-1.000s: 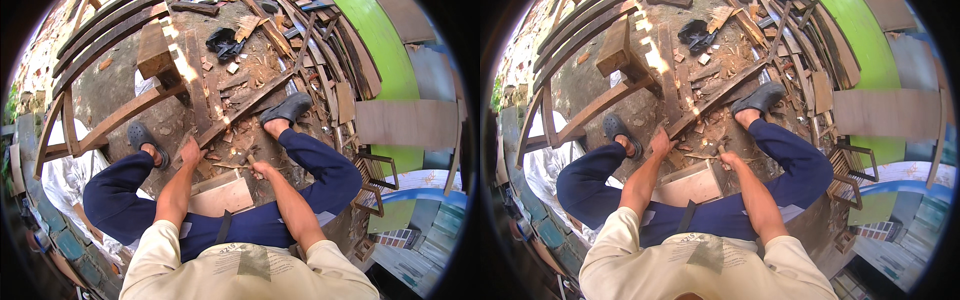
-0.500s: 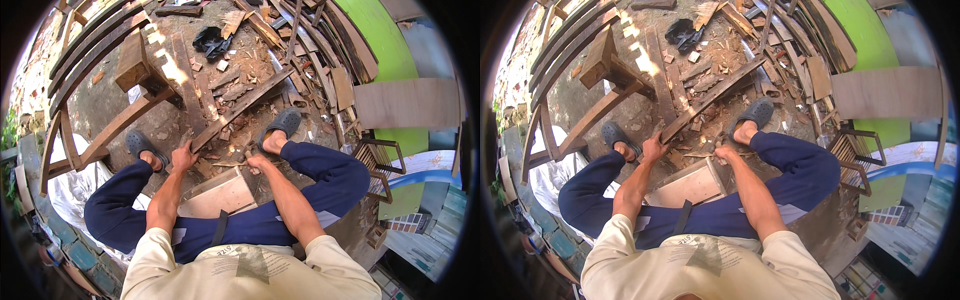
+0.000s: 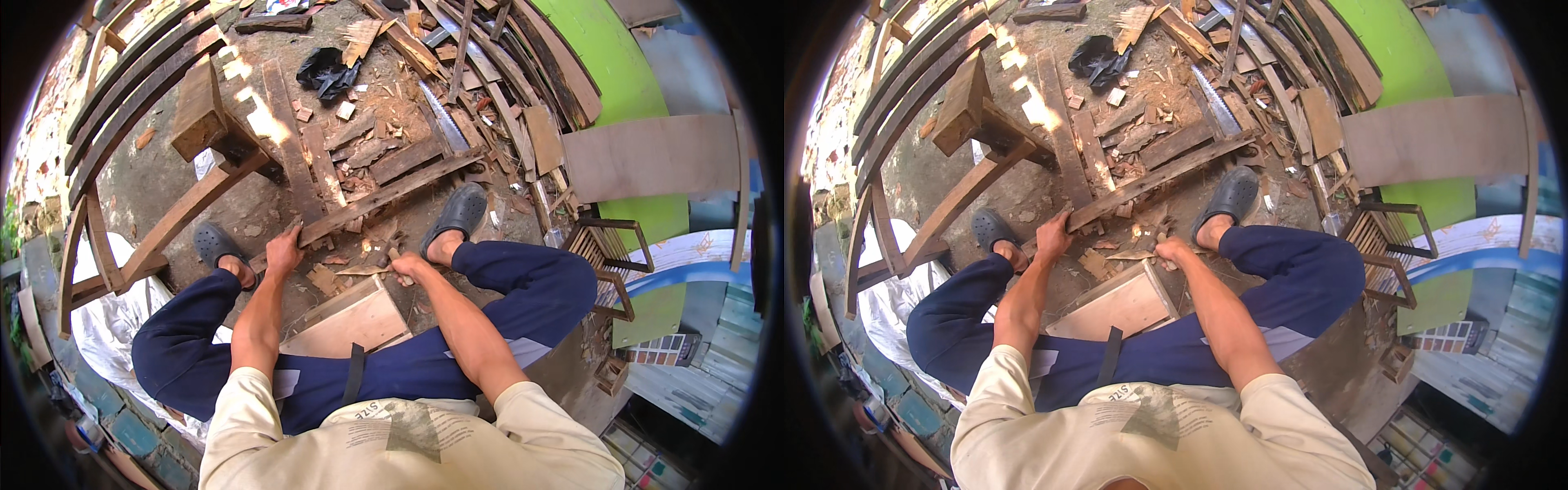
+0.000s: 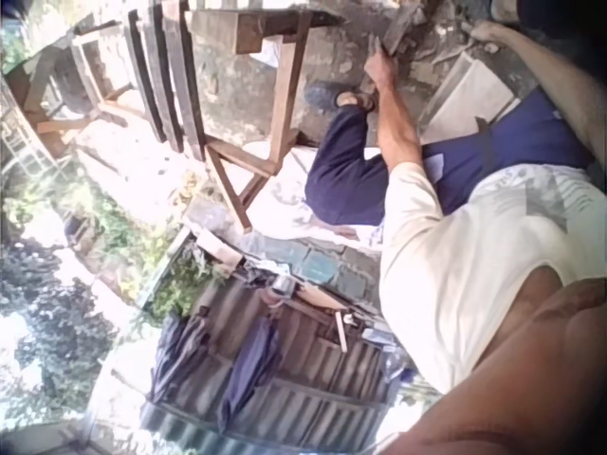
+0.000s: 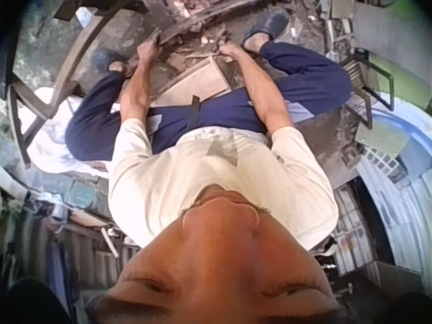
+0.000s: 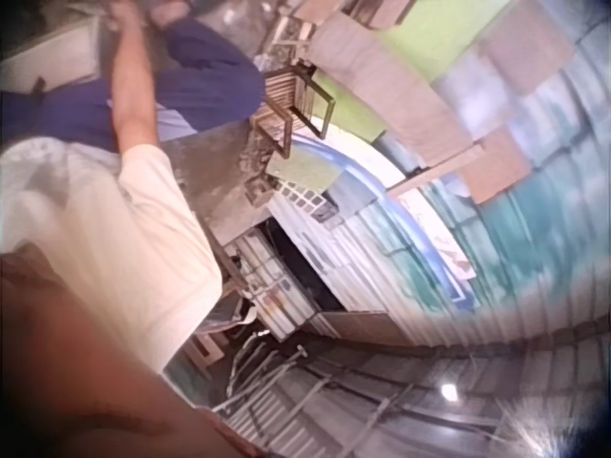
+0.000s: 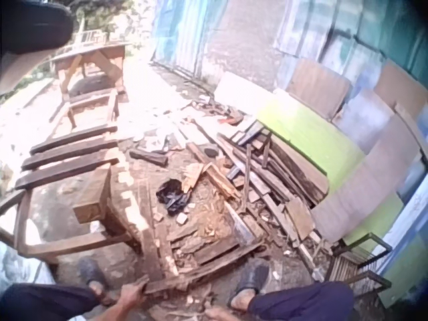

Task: The person sits on the ground and repeatedly strikes a piece of wood with a small axe to break it into smaller pieces. The person adjusts the wood position between strikes and continues chopping until the wood is fragmented.

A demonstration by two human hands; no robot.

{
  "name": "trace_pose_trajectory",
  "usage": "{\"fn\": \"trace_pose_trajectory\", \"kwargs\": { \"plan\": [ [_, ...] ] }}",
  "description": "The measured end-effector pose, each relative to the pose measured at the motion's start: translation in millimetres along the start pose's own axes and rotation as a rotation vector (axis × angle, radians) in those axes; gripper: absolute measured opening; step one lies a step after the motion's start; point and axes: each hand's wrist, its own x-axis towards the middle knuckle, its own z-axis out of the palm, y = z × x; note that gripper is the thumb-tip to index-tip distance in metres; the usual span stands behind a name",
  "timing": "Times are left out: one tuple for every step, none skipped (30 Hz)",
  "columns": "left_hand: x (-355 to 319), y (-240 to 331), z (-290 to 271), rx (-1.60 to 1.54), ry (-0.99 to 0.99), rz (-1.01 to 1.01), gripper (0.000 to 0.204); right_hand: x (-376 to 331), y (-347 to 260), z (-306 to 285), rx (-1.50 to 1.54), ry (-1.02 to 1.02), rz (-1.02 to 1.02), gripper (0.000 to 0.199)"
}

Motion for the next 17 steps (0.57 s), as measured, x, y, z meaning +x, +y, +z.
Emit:
{"fn": "trace_pose_trajectory", "kwargs": {
  "plan": [
    [2.0, 0.9, -0.8, 0.008, -0.052, -0.053, 0.059, -0.4, 0.0, 3.2, 0.014, 0.008, 0.016, 0.010],
    [7.2, 2.6, -1.2, 0.015, -0.105, -0.107, 0.060, -1.3, 0.0, 3.1, 0.011, 0.006, 0.019, 0.010],
    [11.5, 4.8, -1.2, 0.023, -0.157, -0.161, 0.060, -2.4, -0.1, 1.8, 0.007, 0.003, 0.022, 0.010],
    [14.3, 8.6, -2.3, 0.041, -0.202, -0.213, 0.062, -3.4, -1.1, 1.3, 0.003, 0.003, 0.022, 0.010],
    [16.5, 13.7, -2.6, 0.059, -0.247, -0.267, 0.063, -4.2, -2.4, 2.1, -0.018, 0.000, 0.030, 0.011],
    [18.0, 19.0, -2.8, 0.077, -0.292, -0.322, 0.064, -4.9, -3.9, 3.2, -0.040, -0.003, 0.038, 0.013],
    [18.2, 22.5, -2.3, 0.130, -0.282, -0.337, 0.068, -5.1, -4.5, 4.2, -0.064, -0.006, 0.043, 0.015],
    [17.9, 26.0, -1.8, 0.183, -0.271, -0.354, 0.071, -5.0, -5.9, 3.9, -0.075, 0.000, 0.036, 0.015],
    [16.2, 30.4, -0.7, 0.236, -0.261, -0.372, 0.074, -4.9, -8.1, 2.2, -0.086, 0.006, 0.027, 0.015],
    [13.3, 40.0, 0.1, 0.219, -0.248, -0.391, 0.076, -4.1, -4.8, 0.1, -0.087, 0.013, 0.026, 0.015],
    [12.2, 48.6, -2.0, 0.205, -0.230, -0.415, 0.079, -3.3, -4.5, -1.7, -0.107, 0.020, 0.023, 0.014],
    [11.6, 57.6, -3.9, 0.192, -0.212, -0.438, 0.081, -3.3, -2.2, -2.3, -0.100, 0.029, 0.043, 0.014],
    [12.3, 61.2, -2.8, 0.181, -0.305, -0.479, 0.084, -4.5, -5.3, -0.5, -0.103, 0.034, 0.057, 0.014],
    [12.7, 64.5, -0.6, 0.151, -0.326, -0.504, 0.083, -5.3, -7.7, 0.8, -0.102, 0.040, 0.074, 0.014],
    [12.8, 66.9, 1.1, 0.122, -0.347, -0.528, 0.083, -5.5, -10.8, 2.4, -0.137, 0.051, 0.069, 0.015],
    [12.9, 68.6, 3.6, 0.090, -0.373, -0.546, 0.083, -3.9, -9.7, 2.4, -0.138, 0.050, 0.063, 0.016],
    [13.9, 67.0, 4.5, 0.101, -0.393, -0.550, 0.082, -2.6, -7.9, 2.7, -0.138, 0.049, 0.057, 0.017]
  ]
}}
